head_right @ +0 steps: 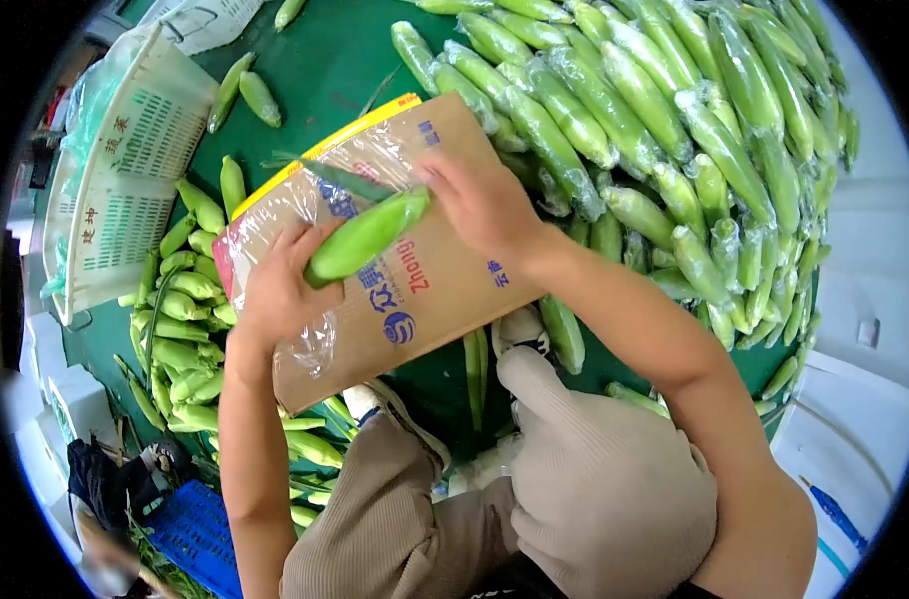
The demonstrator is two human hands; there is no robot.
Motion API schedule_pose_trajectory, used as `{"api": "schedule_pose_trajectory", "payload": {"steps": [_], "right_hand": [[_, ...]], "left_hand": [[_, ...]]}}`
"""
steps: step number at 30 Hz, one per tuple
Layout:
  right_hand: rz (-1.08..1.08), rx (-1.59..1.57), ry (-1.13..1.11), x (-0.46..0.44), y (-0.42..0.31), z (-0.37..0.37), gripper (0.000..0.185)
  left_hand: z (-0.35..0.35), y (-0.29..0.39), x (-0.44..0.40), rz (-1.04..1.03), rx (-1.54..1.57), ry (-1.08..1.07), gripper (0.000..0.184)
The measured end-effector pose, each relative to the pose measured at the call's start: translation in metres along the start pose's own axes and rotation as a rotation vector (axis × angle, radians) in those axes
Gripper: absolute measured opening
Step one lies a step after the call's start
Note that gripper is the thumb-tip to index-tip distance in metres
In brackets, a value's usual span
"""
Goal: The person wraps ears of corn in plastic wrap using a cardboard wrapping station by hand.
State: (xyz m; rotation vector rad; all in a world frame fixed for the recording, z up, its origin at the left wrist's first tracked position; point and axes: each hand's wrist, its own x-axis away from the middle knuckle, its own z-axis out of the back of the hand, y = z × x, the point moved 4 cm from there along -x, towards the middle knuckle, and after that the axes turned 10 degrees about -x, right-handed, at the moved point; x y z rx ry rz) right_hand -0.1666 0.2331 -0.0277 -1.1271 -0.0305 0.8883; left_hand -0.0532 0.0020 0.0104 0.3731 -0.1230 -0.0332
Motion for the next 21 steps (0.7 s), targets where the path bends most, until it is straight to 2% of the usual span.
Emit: {"api": "schedule_pose_trajectory", "payload": {"steps": [2,4,5,8,9,10,12,14,15,17,18,19,20,21], "right_hand": [[0.007,0.044,-0.192,-0.029,0.016,-0.033,0.026],[0.130,0.217,-0.199,-0.029,0.000,-0.054,0.040],[0.191,0.305,-0.204,-0.030,-0.007,-0.063,0.047],[0.164,0.505,-0.395,-0.032,-0.004,-0.066,0.071],[0.142,0.462,-0.400,-0.036,0.007,-0.070,0.079],[0.153,0.428,-0.403,-0.040,0.010,-0.071,0.079],[0.140,0.369,-0.377,-0.039,0.014,-0.067,0.079],[0.122,0.365,-0.386,-0.033,0.013,-0.065,0.075],[0.126,0.355,-0.380,-0.033,0.012,-0.061,0.074],[0.170,0.340,-0.368,-0.031,0.003,-0.051,0.070],[0.161,0.322,-0.460,-0.024,-0.001,-0.050,0.069],[0.153,0.310,-0.545,-0.017,-0.005,-0.047,0.069],[0.133,0.299,-0.619,-0.012,-0.007,-0.047,0.069],[0.218,0.198,-0.689,-0.004,-0.013,-0.047,0.065]], "left_hand": [[-0.002,-0.015,-0.015,-0.047,-0.033,-0.024,0.067],[-0.004,-0.023,-0.022,-0.082,-0.006,-0.012,0.063],[0.000,-0.027,-0.021,-0.048,0.016,0.051,0.060],[0.003,-0.027,0.011,0.167,-0.285,0.389,0.071],[-0.011,-0.027,0.044,0.116,-0.296,0.622,0.081],[-0.009,-0.009,0.068,0.051,-0.249,0.631,0.082],[-0.034,0.000,0.104,0.194,-0.301,0.434,0.073],[-0.059,-0.024,0.131,0.417,-0.225,0.427,0.050],[-0.061,-0.038,0.136,0.447,-0.265,0.448,0.031],[-0.051,-0.049,0.137,0.484,-0.132,0.652,0.023],[-0.050,-0.056,0.146,0.509,-0.050,0.768,0.021],[-0.044,-0.056,0.155,0.577,0.079,0.917,0.015],[-0.042,-0.054,0.165,0.612,0.349,0.978,0.014],[-0.039,-0.044,0.164,0.502,0.369,1.041,0.016]]}}
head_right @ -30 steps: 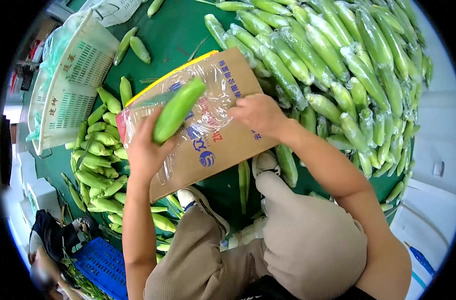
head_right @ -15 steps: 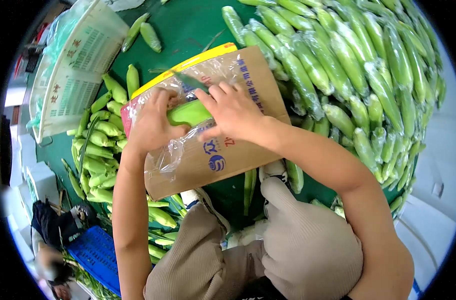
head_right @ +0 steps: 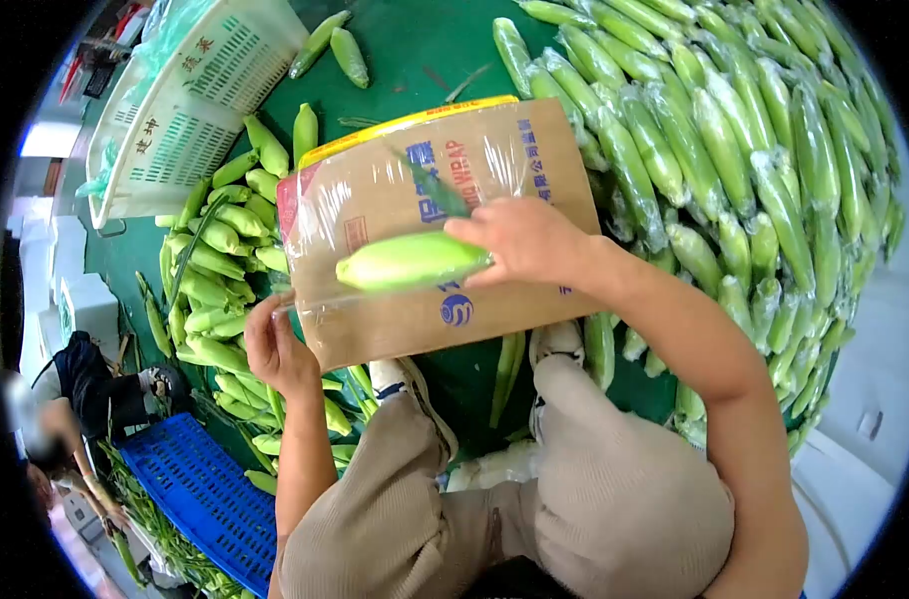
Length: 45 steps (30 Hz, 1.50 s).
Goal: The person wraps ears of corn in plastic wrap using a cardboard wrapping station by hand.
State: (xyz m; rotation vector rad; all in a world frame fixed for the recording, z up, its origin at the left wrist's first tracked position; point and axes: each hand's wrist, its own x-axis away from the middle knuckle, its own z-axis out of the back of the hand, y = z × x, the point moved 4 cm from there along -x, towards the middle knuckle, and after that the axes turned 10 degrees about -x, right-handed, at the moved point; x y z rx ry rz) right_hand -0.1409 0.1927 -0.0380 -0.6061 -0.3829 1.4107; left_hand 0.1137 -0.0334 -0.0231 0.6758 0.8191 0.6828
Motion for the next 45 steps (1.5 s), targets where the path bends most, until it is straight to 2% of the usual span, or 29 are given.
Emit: {"api": "schedule_pose_trajectory", "payload": {"steps": [1,3,4,5,7,11,12,15,17,18,19,20,21,22,23,25,27,28,31,32,34,36,39,40,41,42,43,44,45], "right_hand": [[-0.009,-0.101,-0.077,0.007,-0.007,-0.006,0.064],[-0.019,-0.286,-0.212,0.008,-0.016,-0.013,0.063],[-0.221,-0.212,-0.475,0.004,-0.027,-0.009,0.072],[-0.216,-0.162,-0.455,0.002,-0.032,-0.008,0.072],[-0.204,-0.063,-0.414,0.001,-0.033,-0.008,0.073],[0.002,0.296,0.422,0.001,-0.025,0.002,0.061],[0.003,0.270,0.470,-0.007,-0.018,0.001,0.064],[0.003,0.328,0.306,-0.046,-0.009,0.009,0.069],[-0.031,0.283,0.257,-0.068,0.015,0.010,0.070],[-0.056,0.233,0.217,-0.075,0.028,0.011,0.070],[-0.086,0.176,0.181,-0.079,0.036,0.012,0.070],[-0.129,0.096,0.095,-0.084,0.042,0.015,0.070],[-0.118,-0.004,0.066,-0.082,0.045,0.012,0.069],[-0.103,-0.100,0.038,-0.078,0.046,0.007,0.069],[-0.085,-0.202,0.001,-0.076,0.035,0.008,0.069],[-0.237,-0.278,-0.263,-0.065,0.018,0.013,0.071],[-0.392,-0.337,-0.509,-0.058,0.001,0.023,0.074],[-0.453,-0.292,-0.752,-0.069,0.002,0.033,0.077],[0.070,0.150,0.015,-0.068,0.018,0.002,0.070],[-0.071,0.191,-0.243,-0.066,0.020,-0.017,0.074],[-0.006,0.225,-0.163,-0.056,0.019,-0.033,0.073],[0.008,0.225,-0.130,-0.052,0.015,-0.034,0.074],[0.008,0.211,-0.148,-0.054,0.016,-0.030,0.076],[0.086,0.207,0.025,-0.053,0.018,-0.037,0.079],[0.053,0.069,-0.113,-0.055,-0.007,-0.018,0.081],[0.005,-0.075,-0.245,-0.049,-0.041,-0.004,0.082],[0.006,-0.425,-0.193,-0.025,-0.066,-0.018,0.088],[-0.025,-0.505,-0.385,-0.001,-0.102,-0.024,0.100],[0.100,-0.527,-0.270,0.029,-0.123,-0.066,0.112]], "left_hand": [[-0.002,0.025,0.004,-0.078,0.076,0.018,0.018],[-0.019,0.035,0.025,-0.041,-0.106,-0.289,0.020],[-0.038,0.049,0.035,-0.288,-0.187,-0.408,0.022],[-0.053,0.059,0.046,-0.528,-0.270,-0.525,0.025],[-0.062,0.064,0.045,-0.510,-0.356,-0.579,0.033],[-0.096,0.068,-0.006,-0.432,-0.744,-0.712,0.041],[-0.109,0.071,-0.036,-0.510,-0.823,-0.547,0.041],[-0.137,0.068,-0.130,-0.636,-0.947,-0.077,0.041],[-0.141,0.075,-0.157,-0.475,-0.628,-0.173,0.040],[-0.141,0.080,-0.152,-0.368,-0.404,-0.349,0.037],[-0.143,0.078,-0.131,-0.445,-0.229,-0.464,0.040],[-0.140,0.087,-0.105,-0.574,-0.434,-0.638,0.055],[-0.143,0.087,-0.076,-0.774,-0.589,-0.657,0.071],[-0.141,0.092,-0.056,-0.751,-0.679,-0.635,0.079],[-0.137,0.093,-0.046,-0.807,-0.706,-0.564,0.081],[-0.128,0.091,-0.041,-0.817,-0.658,-0.615,0.075],[-0.126,0.098,-0.037,-0.689,-0.649,-0.874,0.063],[-0.125,0.102,-0.032,-0.624,-0.642,-1.002,0.058],[-0.117,0.115,-0.010,-0.542,-0.599,-1.340,0.047],[-0.114,0.116,0.001,-0.555,-0.562,-1.413,0.047],[-0.102,0.111,0.022,-0.486,-0.502,-1.553,0.048],[-0.085,0.117,0.046,-0.374,-0.517,-1.834,0.052],[-0.047,0.100,0.122,-0.243,-0.021,-2.383,0.054],[-0.047,0.085,0.133,-0.235,-0.070,-2.412,0.058],[-0.050,0.088,0.122,-0.293,-0.208,-2.375,0.065],[-0.048,0.077,0.120,-0.359,-0.120,-2.266,0.074],[-0.043,0.073,0.111,-0.289,-0.018,-2.240,0.085],[-0.038,0.078,0.097,-0.203,0.193,-2.127,0.094],[-0.028,0.057,0.096,-0.345,0.111,-2.045,0.099]]}}
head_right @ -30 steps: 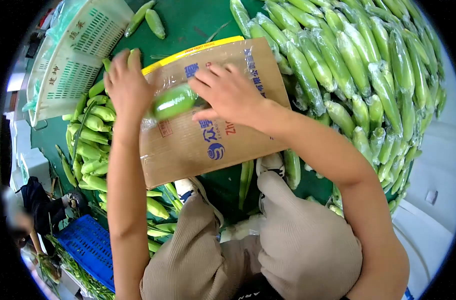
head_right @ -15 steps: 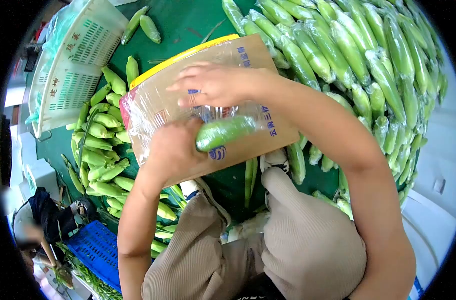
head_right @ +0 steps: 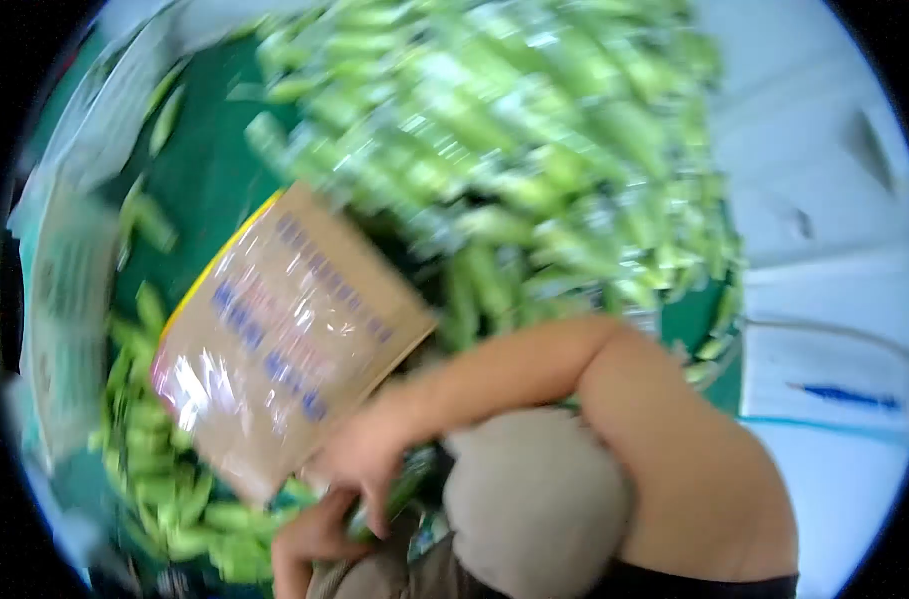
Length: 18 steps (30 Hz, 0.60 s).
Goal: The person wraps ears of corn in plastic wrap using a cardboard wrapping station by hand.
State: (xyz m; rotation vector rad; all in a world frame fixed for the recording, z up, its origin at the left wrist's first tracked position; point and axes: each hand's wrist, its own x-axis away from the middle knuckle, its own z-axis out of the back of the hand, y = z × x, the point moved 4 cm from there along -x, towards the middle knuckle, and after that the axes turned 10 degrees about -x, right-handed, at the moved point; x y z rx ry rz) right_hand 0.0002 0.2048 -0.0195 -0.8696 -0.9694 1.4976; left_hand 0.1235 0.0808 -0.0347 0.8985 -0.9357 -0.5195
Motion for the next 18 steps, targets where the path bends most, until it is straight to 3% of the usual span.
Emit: {"api": "schedule_pose_trajectory", "payload": {"steps": [1,2,3,4,9,13,14,15,17,18], "right_hand": [[-0.264,-0.222,-0.328,0.023,-0.020,-0.008,0.114],[-0.333,-0.831,-0.319,0.026,0.005,-0.031,0.100],[-0.328,-0.675,-0.163,0.022,0.034,-0.048,0.083],[-0.287,-0.591,-0.161,0.027,0.032,-0.044,0.072],[-0.277,-0.717,-0.167,0.025,0.045,-0.069,0.072],[-0.093,-0.639,0.006,0.002,0.048,-0.086,0.074],[-0.213,-0.663,0.036,0.001,0.015,-0.046,0.069],[-0.287,-0.925,0.086,-0.006,-0.001,-0.033,0.067],[-0.273,-1.050,0.127,-0.020,-0.016,-0.019,0.058],[-0.138,-0.941,0.135,-0.033,-0.023,-0.007,0.052]], "left_hand": [[0.009,0.000,0.010,0.026,0.194,0.026,0.099],[0.013,-0.007,0.023,0.056,0.239,0.042,0.096],[0.023,-0.010,0.023,0.096,0.235,0.066,0.092],[0.031,-0.009,0.024,0.141,0.229,0.108,0.089],[0.066,0.012,0.032,0.243,0.107,0.490,0.073],[0.094,0.031,0.034,0.230,-0.051,0.834,0.060],[0.102,0.037,0.033,0.217,-0.106,0.909,0.056],[0.110,0.045,0.029,0.198,-0.158,0.967,0.053],[0.118,0.061,0.022,0.173,-0.235,1.054,0.047],[0.121,0.067,0.019,0.163,-0.271,1.082,0.044]]}}
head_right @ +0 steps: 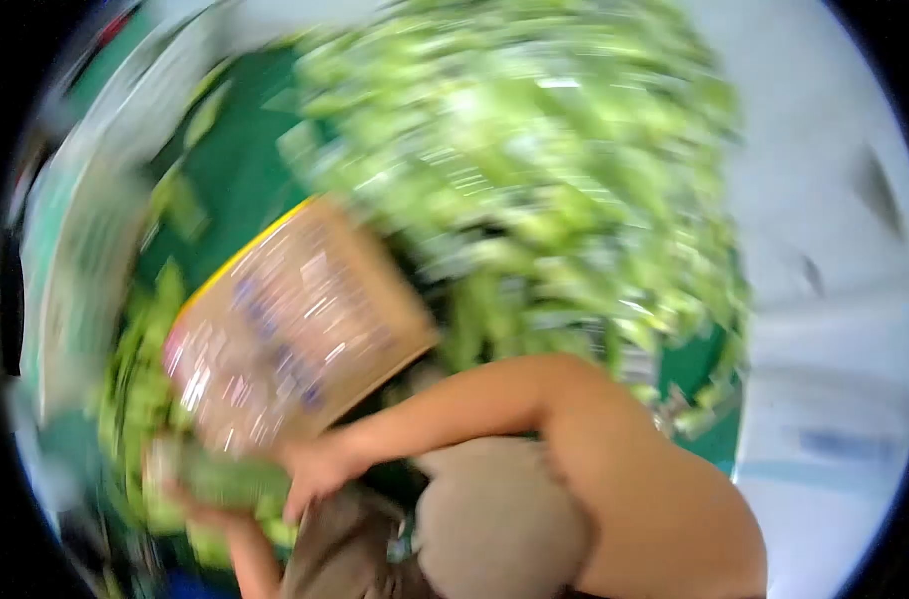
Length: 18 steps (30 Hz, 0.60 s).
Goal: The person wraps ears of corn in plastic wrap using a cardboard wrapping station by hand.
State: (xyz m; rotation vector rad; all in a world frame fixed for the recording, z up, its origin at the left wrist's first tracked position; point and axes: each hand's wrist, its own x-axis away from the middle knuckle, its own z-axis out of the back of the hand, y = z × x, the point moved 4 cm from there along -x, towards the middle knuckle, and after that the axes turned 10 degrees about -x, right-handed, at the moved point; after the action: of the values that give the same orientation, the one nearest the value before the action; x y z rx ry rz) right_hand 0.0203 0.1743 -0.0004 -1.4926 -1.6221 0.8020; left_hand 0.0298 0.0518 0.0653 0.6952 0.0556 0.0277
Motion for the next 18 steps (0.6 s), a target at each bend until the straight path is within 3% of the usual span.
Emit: {"api": "schedule_pose_trajectory", "payload": {"steps": [1,5,7,10,11,12,14,17,18], "right_hand": [[-0.369,-0.232,0.068,0.011,-0.017,-0.002,0.032],[-0.037,-0.300,0.568,0.059,-0.032,0.104,0.020],[0.322,-0.312,0.819,0.146,-0.104,0.207,0.020],[1.157,-0.514,0.909,0.378,-0.281,0.371,0.019],[1.469,-0.296,1.215,0.391,-0.318,0.371,0.016],[1.372,-0.229,1.251,0.372,-0.315,0.358,0.017],[1.180,-0.107,1.316,0.316,-0.305,0.314,0.019],[0.833,0.224,1.306,0.229,-0.202,0.303,0.033],[0.697,0.278,1.250,0.206,-0.156,0.297,0.040]], "left_hand": [[-0.003,0.007,-0.003,-0.021,-0.006,0.028,0.041],[-0.025,0.005,-0.011,-0.136,0.166,0.166,0.029],[-0.028,-0.035,0.009,0.017,0.287,0.329,0.024],[0.011,-0.200,0.078,0.771,0.199,0.840,0.021],[0.024,-0.257,0.108,0.846,0.222,1.062,0.023],[0.029,-0.344,0.166,0.908,-0.133,1.073,0.032],[0.070,-0.374,0.221,0.916,-0.739,1.001,0.055],[0.072,-0.389,0.251,1.423,-0.820,1.219,0.082],[0.059,-0.403,0.261,1.298,-0.750,1.371,0.072]]}}
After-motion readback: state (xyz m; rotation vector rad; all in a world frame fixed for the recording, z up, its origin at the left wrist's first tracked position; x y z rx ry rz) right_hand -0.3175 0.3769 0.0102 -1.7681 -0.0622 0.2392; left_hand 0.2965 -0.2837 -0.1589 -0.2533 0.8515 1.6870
